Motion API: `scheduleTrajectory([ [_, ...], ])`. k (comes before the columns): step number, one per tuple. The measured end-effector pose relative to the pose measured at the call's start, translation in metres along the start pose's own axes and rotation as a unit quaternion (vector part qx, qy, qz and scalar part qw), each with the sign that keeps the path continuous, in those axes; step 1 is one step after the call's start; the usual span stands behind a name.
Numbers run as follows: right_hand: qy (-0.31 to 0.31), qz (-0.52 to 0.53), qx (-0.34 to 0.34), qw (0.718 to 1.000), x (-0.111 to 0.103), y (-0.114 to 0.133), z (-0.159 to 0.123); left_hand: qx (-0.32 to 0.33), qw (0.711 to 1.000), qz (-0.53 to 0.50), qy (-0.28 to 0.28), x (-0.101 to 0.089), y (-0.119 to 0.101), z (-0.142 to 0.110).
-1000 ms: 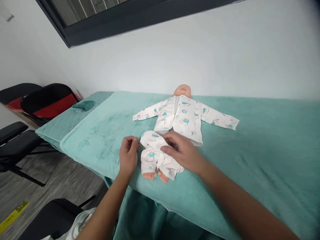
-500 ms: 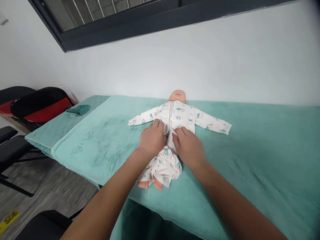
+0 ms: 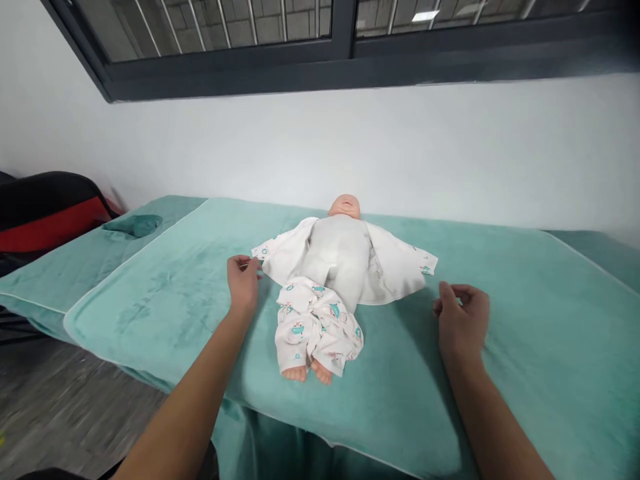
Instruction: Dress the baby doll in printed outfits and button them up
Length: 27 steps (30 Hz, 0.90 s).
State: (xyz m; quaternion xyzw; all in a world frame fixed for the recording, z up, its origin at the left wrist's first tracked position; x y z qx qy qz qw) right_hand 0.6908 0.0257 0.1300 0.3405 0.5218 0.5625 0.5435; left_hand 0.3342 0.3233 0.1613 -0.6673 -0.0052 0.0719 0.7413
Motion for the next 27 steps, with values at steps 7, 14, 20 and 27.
scheduleTrajectory([
  [7, 0.324, -0.067, -0.129, 0.935, 0.057, 0.036, -0.077, 0.014, 0.912, 0.001, 0.411, 0.041, -0.005, -0.038],
  [14, 0.488, 0.038, -0.185, 0.852, 0.082, 0.067, -0.121, -0.070, 0.829, -0.055, 0.553, 0.045, 0.002, -0.048],
  [20, 0.503, 0.103, -0.167, 0.842, 0.075, 0.069, -0.128, -0.066, 0.834, -0.035, 0.547, 0.042, 0.009, -0.048],
  [27, 0.490, 0.068, -0.220, 0.841, 0.066, 0.074, -0.146, -0.017, 0.715, -0.001, 0.699, 0.039, -0.001, -0.066],
])
Point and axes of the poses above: each hand's wrist, its own z-axis towards the middle knuckle, its own x-axis out of the palm, y = z × x, the point moved 7 cm from there along z, towards the middle knuckle
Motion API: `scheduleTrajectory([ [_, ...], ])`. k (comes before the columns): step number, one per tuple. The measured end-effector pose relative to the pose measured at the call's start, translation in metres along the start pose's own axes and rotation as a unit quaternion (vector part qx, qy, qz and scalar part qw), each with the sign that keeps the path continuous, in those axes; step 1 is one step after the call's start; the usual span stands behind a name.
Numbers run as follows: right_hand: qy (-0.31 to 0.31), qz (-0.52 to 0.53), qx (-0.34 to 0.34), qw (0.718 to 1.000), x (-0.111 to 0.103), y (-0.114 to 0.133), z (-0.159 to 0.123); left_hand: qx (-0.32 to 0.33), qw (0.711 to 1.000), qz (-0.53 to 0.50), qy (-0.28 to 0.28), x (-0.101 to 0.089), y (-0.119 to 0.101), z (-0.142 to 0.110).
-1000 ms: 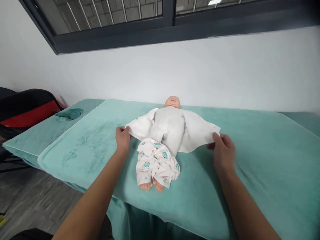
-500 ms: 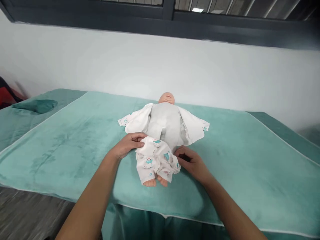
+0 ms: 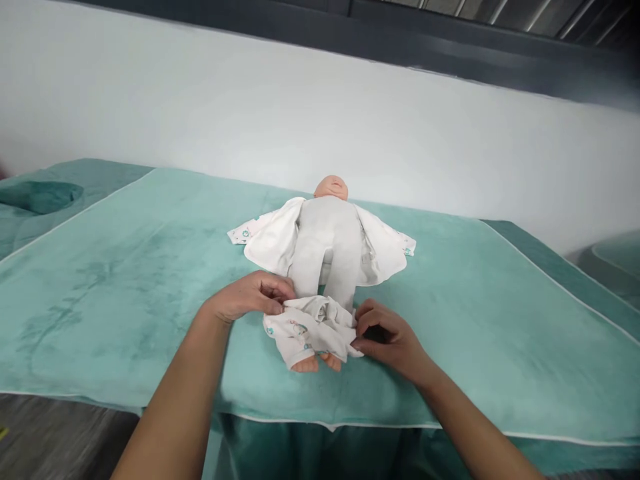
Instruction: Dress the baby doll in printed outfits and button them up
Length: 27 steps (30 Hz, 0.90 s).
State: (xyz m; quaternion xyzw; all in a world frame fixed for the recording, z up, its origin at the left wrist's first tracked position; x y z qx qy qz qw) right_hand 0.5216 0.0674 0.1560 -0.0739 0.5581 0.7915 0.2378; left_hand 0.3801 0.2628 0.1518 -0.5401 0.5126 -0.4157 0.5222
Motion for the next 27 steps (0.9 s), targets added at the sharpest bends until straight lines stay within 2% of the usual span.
scheduleTrajectory([
  [2, 0.006, -0.032, -0.006, 0.999, 0.003, 0.003, -0.002, -0.009, 1.000, -0.009, -0.003, -0.001, 0.002, -0.001],
  [5, -0.004, -0.084, -0.004, 0.996, 0.004, 0.008, -0.004, -0.028, 0.997, -0.036, -0.054, -0.008, 0.010, -0.002],
  [7, -0.005, -0.119, -0.018, 0.993, 0.006, 0.015, -0.006, -0.037, 0.996, -0.048, -0.062, -0.009, 0.014, -0.002],
  [11, -0.005, -0.171, -0.089, 0.981, 0.014, 0.031, -0.016, -0.029, 0.998, -0.041, -0.030, -0.003, 0.010, -0.002],
  [15, -0.020, -0.260, -0.109, 0.959, 0.023, 0.030, -0.027, -0.014, 1.000, -0.017, 0.011, 0.004, 0.001, -0.003],
  [17, -0.035, -0.296, -0.107, 0.949, 0.024, 0.029, -0.030, -0.016, 0.999, -0.023, 0.023, 0.007, 0.001, -0.004],
  [19, -0.029, -0.291, -0.104, 0.951, 0.023, 0.030, -0.030, -0.019, 0.999, -0.041, 0.028, 0.008, 0.001, -0.005],
  [24, 0.050, -0.207, -0.041, 0.976, 0.013, 0.032, -0.020, -0.032, 0.996, -0.066, 0.044, 0.012, 0.003, -0.009],
  [27, 0.083, -0.216, 0.003, 0.973, 0.011, 0.030, -0.013, -0.043, 0.996, -0.063, 0.054, 0.013, 0.006, -0.010],
])
Point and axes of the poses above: each hand's wrist, its own z-axis towards the middle knuckle, its own x-axis out of the palm, y = z × x, the point moved 7 cm from there along z, towards the middle knuckle
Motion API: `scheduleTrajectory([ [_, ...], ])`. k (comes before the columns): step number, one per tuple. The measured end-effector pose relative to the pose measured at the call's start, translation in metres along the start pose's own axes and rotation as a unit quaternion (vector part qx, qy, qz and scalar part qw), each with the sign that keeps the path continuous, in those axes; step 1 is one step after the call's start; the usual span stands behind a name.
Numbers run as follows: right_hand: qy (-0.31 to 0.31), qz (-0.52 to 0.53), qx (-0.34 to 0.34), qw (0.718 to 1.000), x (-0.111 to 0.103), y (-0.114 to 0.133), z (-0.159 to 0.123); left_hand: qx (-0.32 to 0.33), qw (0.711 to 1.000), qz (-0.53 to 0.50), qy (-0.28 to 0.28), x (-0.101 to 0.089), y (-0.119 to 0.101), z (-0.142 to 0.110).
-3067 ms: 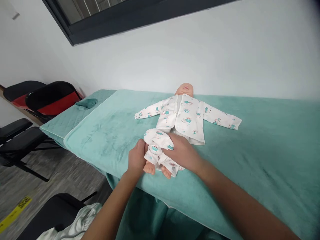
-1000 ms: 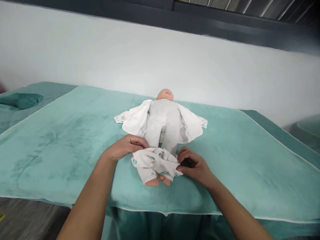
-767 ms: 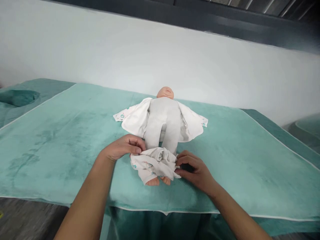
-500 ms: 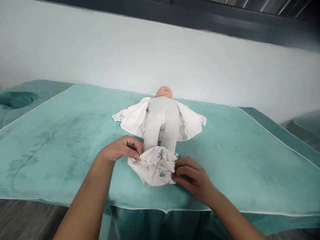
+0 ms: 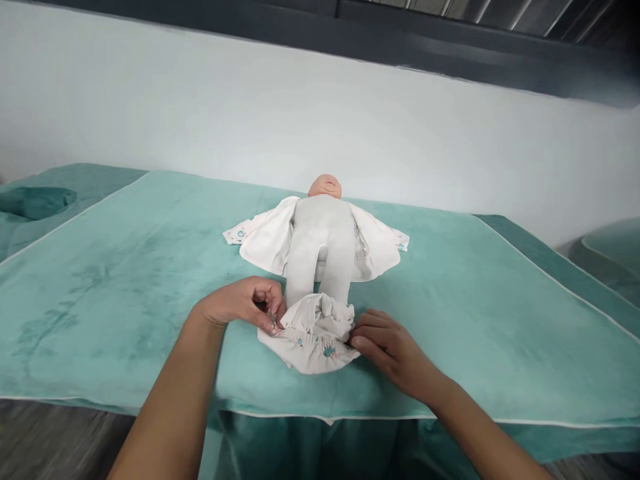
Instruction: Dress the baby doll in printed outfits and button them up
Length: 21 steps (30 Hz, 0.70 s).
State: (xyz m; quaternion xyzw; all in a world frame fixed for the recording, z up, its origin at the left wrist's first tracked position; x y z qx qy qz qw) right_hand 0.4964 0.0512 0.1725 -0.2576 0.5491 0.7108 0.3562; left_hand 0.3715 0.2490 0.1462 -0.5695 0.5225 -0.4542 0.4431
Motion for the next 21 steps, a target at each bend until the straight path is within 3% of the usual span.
scheduleTrajectory([
  [4, 0.062, -0.050, -0.008, 0.997, 0.009, 0.006, 0.007, 0.006, 1.000, 0.024, -0.004, -0.003, 0.002, 0.001],
  [6, 0.057, -0.054, -0.031, 0.996, 0.007, 0.011, 0.007, 0.017, 0.999, 0.042, -0.003, -0.005, 0.002, 0.002],
  [10, -0.023, -0.006, -0.057, 0.998, -0.014, 0.010, 0.004, 0.033, 0.996, 0.072, 0.031, -0.004, 0.001, 0.005],
  [14, -0.148, 0.030, 0.010, 0.989, -0.042, -0.007, 0.009, 0.033, 0.995, 0.085, 0.040, -0.001, -0.001, 0.007],
  [17, -0.279, -0.012, 0.072, 0.958, -0.062, -0.021, 0.022, 0.013, 0.997, 0.076, 0.020, 0.002, -0.001, 0.009],
  [19, -0.290, -0.020, 0.103, 0.951, -0.061, -0.032, 0.037, 0.007, 0.997, 0.082, 0.004, 0.003, -0.002, 0.009],
  [21, -0.248, -0.014, 0.122, 0.961, -0.049, -0.044, 0.054, 0.007, 0.996, 0.089, -0.009, 0.003, -0.004, 0.009],
])
Point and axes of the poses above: each hand's wrist, its own z-axis towards the middle knuckle, its own x-axis out of the palm, y = z × x, the point moved 7 cm from there along z, towards the middle knuckle
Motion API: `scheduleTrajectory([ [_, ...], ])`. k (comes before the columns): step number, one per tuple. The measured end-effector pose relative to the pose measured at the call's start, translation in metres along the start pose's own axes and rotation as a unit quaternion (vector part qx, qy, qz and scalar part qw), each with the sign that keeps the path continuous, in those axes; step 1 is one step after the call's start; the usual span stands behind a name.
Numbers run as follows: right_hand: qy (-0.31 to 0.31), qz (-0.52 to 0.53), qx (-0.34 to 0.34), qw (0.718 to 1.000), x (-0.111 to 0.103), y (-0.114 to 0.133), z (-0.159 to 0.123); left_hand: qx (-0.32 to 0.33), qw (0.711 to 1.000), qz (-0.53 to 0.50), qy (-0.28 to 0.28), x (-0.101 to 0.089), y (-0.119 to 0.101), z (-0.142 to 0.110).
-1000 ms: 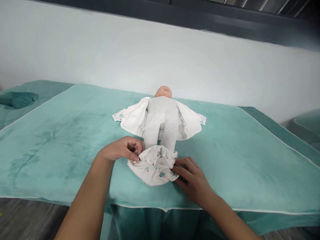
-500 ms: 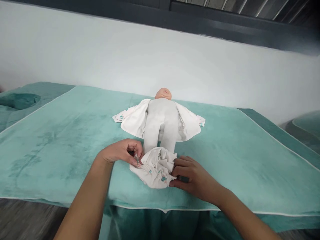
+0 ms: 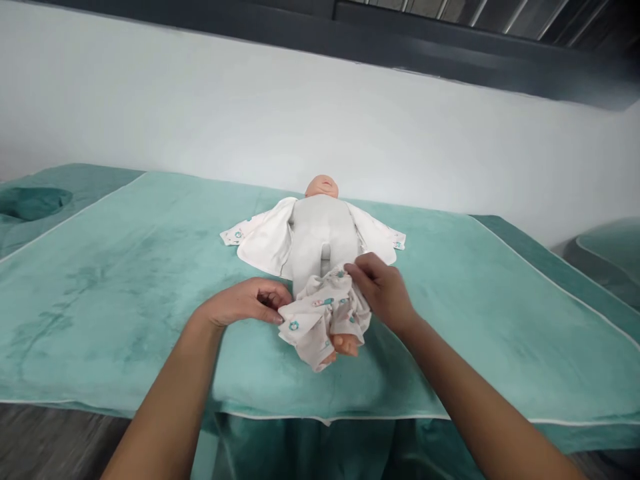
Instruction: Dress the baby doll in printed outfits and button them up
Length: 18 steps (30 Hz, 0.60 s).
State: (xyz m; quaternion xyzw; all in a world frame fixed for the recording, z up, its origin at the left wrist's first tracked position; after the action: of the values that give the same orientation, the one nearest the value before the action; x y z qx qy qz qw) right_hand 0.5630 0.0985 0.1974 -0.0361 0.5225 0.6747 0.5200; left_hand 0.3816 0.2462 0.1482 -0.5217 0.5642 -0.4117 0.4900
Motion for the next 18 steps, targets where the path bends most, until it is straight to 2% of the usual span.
scheduleTrajectory([
  [2, 0.032, 0.005, 0.014, 0.999, 0.017, -0.010, 0.003, 0.008, 1.000, 0.005, -0.007, 0.000, -0.003, 0.000],
  [5, 0.021, 0.029, 0.036, 0.999, 0.027, -0.025, -0.003, 0.036, 0.999, 0.025, -0.022, 0.001, -0.010, 0.000],
  [8, 0.031, 0.062, 0.043, 0.997, 0.028, -0.034, -0.011, 0.053, 0.997, 0.046, -0.036, 0.002, -0.015, 0.000],
  [12, 0.048, 0.086, -0.032, 0.995, 0.018, -0.033, -0.013, 0.055, 0.994, 0.073, -0.052, 0.004, -0.015, 0.000],
  [14, 0.057, 0.072, -0.052, 0.994, 0.014, -0.036, -0.012, 0.065, 0.988, 0.105, -0.088, 0.002, -0.015, 0.000],
  [18, 0.076, 0.049, -0.052, 0.995, 0.016, -0.046, -0.010, 0.104, 0.966, 0.177, -0.160, 0.000, -0.019, -0.004],
])
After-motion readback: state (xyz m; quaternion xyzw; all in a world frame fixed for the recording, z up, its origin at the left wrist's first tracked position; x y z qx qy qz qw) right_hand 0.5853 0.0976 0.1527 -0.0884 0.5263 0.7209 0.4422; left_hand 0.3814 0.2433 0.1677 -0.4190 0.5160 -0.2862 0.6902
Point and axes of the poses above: each hand's wrist, its own z-axis towards the middle knuckle, its own x-axis out of the palm, y = z × x, the point moved 7 cm from there along z, towards the middle knuckle
